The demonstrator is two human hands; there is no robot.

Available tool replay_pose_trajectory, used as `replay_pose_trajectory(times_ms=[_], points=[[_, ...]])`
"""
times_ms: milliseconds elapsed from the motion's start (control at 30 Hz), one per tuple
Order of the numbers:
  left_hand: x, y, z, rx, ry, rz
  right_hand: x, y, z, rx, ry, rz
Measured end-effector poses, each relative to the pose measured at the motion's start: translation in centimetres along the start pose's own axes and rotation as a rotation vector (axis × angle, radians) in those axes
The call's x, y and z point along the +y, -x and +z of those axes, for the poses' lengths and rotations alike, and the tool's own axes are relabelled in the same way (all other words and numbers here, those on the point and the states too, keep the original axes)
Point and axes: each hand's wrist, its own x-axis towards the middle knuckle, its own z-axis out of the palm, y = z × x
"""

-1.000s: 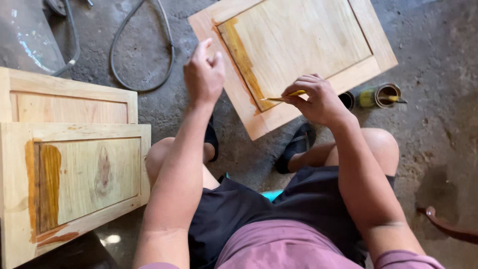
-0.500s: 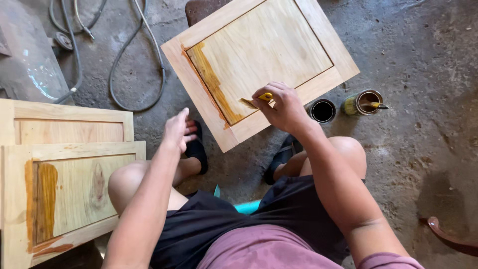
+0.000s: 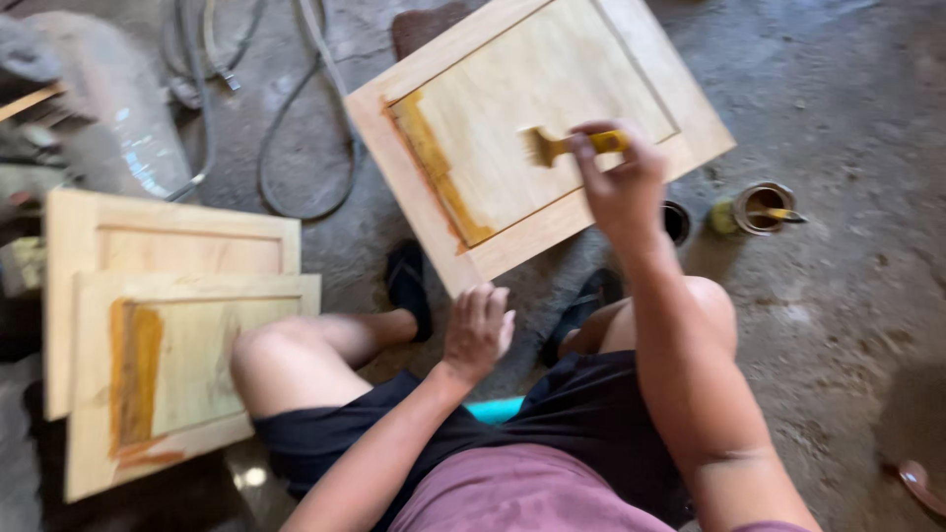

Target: The person applies a dark wood stain to several wooden panels and a long plank using a yellow-handled brush. They dip the brush into a can of stain and apply it to the surfaces, working on one piece at a time and moving finished pieces aside.

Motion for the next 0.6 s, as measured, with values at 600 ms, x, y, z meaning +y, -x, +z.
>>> replay_pose_trajectory(times_ms=[600], points=[[1.2,-2.3,0.9,0.001,-0.150,0.117,0.7,0.9,-1.8,-0.016,-0.025,-0.060]])
